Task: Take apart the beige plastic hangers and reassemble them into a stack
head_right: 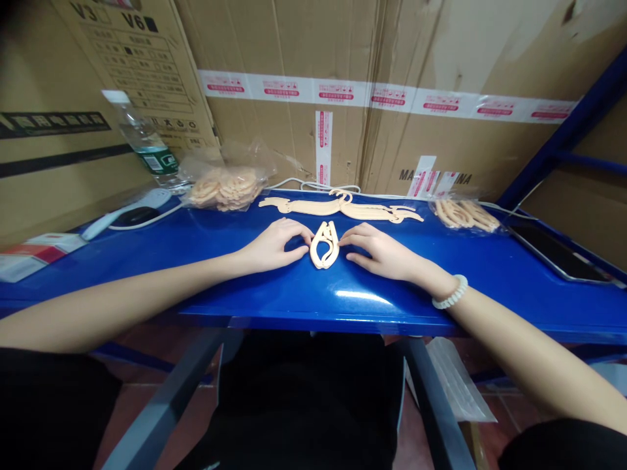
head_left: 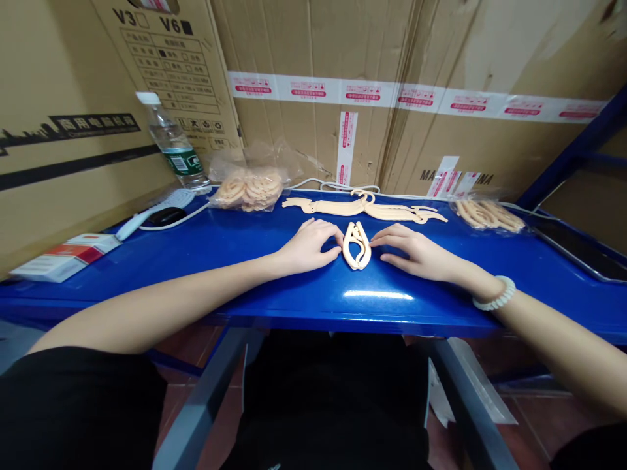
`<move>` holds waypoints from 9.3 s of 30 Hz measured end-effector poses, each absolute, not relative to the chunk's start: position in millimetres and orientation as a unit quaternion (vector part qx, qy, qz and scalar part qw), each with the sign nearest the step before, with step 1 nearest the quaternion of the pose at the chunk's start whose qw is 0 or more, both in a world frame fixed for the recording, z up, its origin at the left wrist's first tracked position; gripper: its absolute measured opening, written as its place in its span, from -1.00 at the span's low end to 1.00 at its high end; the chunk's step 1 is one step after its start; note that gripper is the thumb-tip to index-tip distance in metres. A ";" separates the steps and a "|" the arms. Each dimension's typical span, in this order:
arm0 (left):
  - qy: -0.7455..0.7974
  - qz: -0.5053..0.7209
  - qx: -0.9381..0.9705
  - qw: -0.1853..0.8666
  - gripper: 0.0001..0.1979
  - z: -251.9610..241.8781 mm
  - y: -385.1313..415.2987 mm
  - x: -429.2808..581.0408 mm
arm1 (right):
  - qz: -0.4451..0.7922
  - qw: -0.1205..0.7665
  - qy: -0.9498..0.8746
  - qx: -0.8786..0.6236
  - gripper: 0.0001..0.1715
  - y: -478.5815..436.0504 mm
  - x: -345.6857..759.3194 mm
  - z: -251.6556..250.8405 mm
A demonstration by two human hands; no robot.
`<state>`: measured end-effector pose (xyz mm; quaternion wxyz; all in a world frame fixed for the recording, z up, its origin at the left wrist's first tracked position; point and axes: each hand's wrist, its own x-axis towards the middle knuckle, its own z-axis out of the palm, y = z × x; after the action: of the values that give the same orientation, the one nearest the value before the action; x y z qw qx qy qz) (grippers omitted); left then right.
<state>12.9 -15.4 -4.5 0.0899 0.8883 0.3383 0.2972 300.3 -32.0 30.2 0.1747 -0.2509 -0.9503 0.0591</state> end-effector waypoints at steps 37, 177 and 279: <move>0.391 0.394 0.731 0.397 -0.92 -0.1 2.8 8.5 | -0.044 0.121 -0.894 -0.429 -0.35 30.6 378.7 24.1; 0.241 0.523 0.671 0.467 -0.49 11.8 -32.6 27.6 | 0.353 0.321 -0.834 -0.277 -0.61 -43.8 297.2 49.1; 0.364 0.358 0.849 0.135 -0.78 8.1 25.0 -13.9 | 0.076 0.170 -0.921 -0.343 -0.18 -19.2 312.0 29.5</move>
<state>-13.9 25.0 8.1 0.1350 0.8493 0.3636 0.3581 312.0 -19.2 29.5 0.1696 -0.3426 -0.9209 0.0761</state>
